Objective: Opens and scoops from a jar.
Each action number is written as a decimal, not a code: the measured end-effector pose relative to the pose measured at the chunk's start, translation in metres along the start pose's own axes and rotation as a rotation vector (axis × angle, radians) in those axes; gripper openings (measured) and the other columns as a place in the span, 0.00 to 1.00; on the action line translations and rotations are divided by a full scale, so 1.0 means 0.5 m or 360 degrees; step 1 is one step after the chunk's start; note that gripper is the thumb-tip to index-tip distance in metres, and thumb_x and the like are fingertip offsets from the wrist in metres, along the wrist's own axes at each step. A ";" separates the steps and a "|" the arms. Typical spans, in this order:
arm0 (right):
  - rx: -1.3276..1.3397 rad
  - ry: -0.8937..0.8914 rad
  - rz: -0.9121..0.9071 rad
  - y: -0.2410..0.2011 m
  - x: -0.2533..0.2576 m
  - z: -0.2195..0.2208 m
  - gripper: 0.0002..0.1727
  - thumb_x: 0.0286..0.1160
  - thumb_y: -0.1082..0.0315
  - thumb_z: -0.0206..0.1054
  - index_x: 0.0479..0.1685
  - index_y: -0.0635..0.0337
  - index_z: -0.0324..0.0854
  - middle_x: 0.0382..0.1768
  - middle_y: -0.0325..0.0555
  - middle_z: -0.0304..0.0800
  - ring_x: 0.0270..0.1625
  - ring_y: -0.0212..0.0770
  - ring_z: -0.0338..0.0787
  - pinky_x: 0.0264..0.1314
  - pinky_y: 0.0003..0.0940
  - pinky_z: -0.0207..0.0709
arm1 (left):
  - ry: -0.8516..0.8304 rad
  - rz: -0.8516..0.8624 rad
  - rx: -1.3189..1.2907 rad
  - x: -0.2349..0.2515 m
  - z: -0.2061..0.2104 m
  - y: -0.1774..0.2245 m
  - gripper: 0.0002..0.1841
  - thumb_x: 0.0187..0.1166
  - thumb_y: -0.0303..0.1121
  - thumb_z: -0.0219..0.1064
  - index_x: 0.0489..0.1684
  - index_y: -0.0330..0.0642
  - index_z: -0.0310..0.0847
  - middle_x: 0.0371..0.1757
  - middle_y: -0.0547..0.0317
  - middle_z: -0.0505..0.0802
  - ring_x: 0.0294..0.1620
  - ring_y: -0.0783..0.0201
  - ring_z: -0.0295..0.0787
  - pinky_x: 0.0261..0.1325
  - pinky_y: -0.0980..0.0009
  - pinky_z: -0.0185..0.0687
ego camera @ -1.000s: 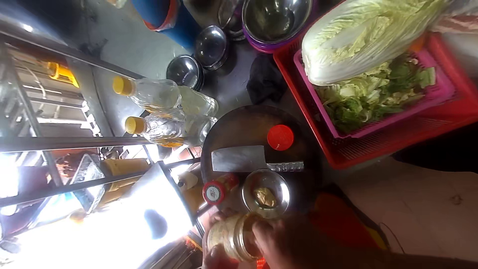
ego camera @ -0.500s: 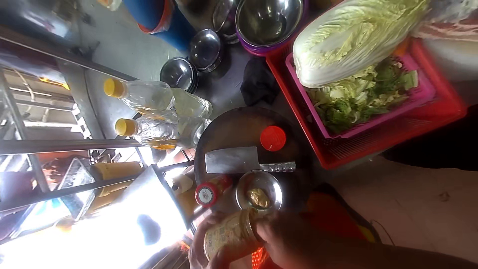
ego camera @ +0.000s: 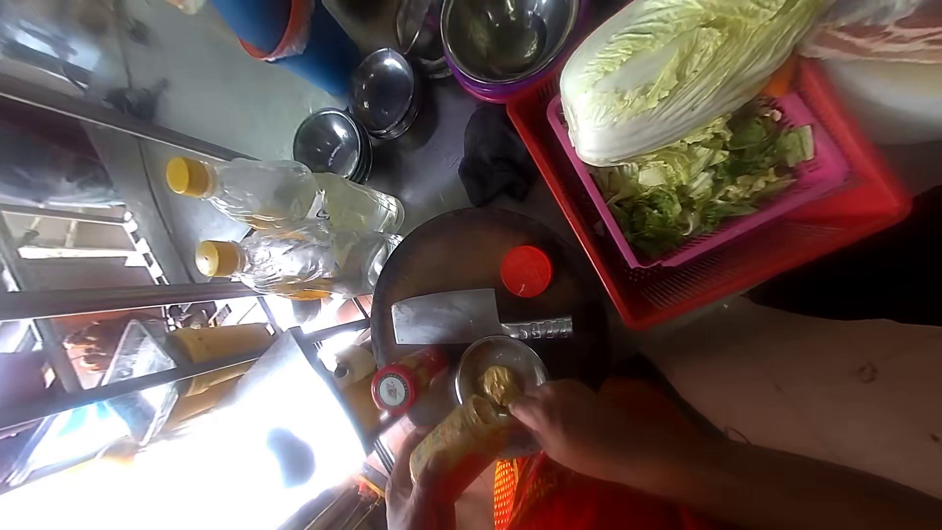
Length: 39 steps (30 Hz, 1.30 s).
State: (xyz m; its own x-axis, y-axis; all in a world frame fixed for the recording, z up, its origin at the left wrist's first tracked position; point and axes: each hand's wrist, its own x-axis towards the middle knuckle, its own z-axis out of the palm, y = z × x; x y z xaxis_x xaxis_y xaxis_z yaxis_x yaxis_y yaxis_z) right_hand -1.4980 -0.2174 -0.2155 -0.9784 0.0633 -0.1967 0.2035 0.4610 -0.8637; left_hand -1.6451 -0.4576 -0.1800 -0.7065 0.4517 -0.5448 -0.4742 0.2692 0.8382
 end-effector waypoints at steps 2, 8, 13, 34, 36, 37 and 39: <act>-0.0088 0.0157 0.0058 0.008 -0.014 -0.004 0.13 0.90 0.61 0.55 0.41 0.56 0.83 0.31 0.45 0.87 0.37 0.45 0.91 0.41 0.44 0.87 | 0.0068 -0.0094 -0.0089 0.002 -0.004 0.001 0.31 0.72 0.45 0.79 0.70 0.38 0.76 0.57 0.38 0.90 0.55 0.47 0.92 0.58 0.46 0.90; -0.0025 0.0087 -0.0037 -0.001 -0.014 -0.008 0.17 0.92 0.57 0.53 0.44 0.55 0.84 0.34 0.44 0.88 0.39 0.44 0.91 0.42 0.43 0.86 | 0.0150 -0.0359 -0.0230 -0.013 0.014 0.016 0.32 0.72 0.51 0.75 0.70 0.40 0.75 0.55 0.39 0.91 0.56 0.47 0.92 0.58 0.45 0.90; 0.0124 0.0113 0.0138 0.033 -0.016 -0.031 0.21 0.93 0.52 0.51 0.48 0.55 0.87 0.38 0.43 0.91 0.44 0.41 0.93 0.50 0.41 0.87 | 0.0098 -0.0449 -0.0309 0.001 0.006 0.013 0.30 0.75 0.52 0.72 0.68 0.40 0.77 0.56 0.38 0.91 0.56 0.46 0.92 0.58 0.45 0.90; -0.0176 0.0270 -0.0068 -0.030 -0.035 -0.031 0.16 0.91 0.56 0.54 0.44 0.54 0.85 0.31 0.42 0.88 0.36 0.42 0.91 0.38 0.39 0.87 | 0.0228 -0.0781 -0.0447 -0.001 0.021 0.024 0.28 0.78 0.56 0.65 0.61 0.40 0.80 0.53 0.38 0.91 0.53 0.43 0.92 0.52 0.44 0.90; -0.0136 0.0183 -0.0095 -0.028 -0.019 -0.021 0.15 0.91 0.58 0.54 0.45 0.54 0.83 0.32 0.44 0.86 0.35 0.44 0.90 0.36 0.42 0.86 | 0.0248 -0.0820 -0.0434 -0.002 0.032 0.026 0.27 0.77 0.56 0.65 0.59 0.40 0.80 0.52 0.38 0.91 0.52 0.44 0.92 0.52 0.44 0.90; -0.0093 0.0172 -0.0064 -0.017 -0.010 -0.018 0.15 0.91 0.58 0.54 0.44 0.55 0.84 0.32 0.45 0.86 0.35 0.45 0.90 0.37 0.44 0.86 | 0.0260 -0.0844 -0.0435 -0.003 0.038 0.030 0.27 0.79 0.55 0.62 0.60 0.40 0.80 0.52 0.38 0.91 0.53 0.44 0.92 0.53 0.44 0.90; 0.0027 0.0159 0.0067 0.007 -0.010 -0.027 0.18 0.92 0.54 0.53 0.44 0.55 0.85 0.33 0.43 0.89 0.39 0.43 0.92 0.43 0.44 0.87 | 0.0266 -0.0874 -0.0467 0.000 0.032 0.033 0.26 0.83 0.54 0.59 0.62 0.39 0.78 0.55 0.37 0.90 0.55 0.42 0.91 0.54 0.42 0.89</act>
State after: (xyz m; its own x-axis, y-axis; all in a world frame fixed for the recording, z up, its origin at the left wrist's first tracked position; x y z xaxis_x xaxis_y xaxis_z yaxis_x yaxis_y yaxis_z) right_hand -1.4931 -0.2041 -0.2116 -0.9675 0.1709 -0.1866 0.2445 0.4413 -0.8634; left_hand -1.6447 -0.4395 -0.1659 -0.3810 0.1693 -0.9089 -0.8973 0.1691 0.4077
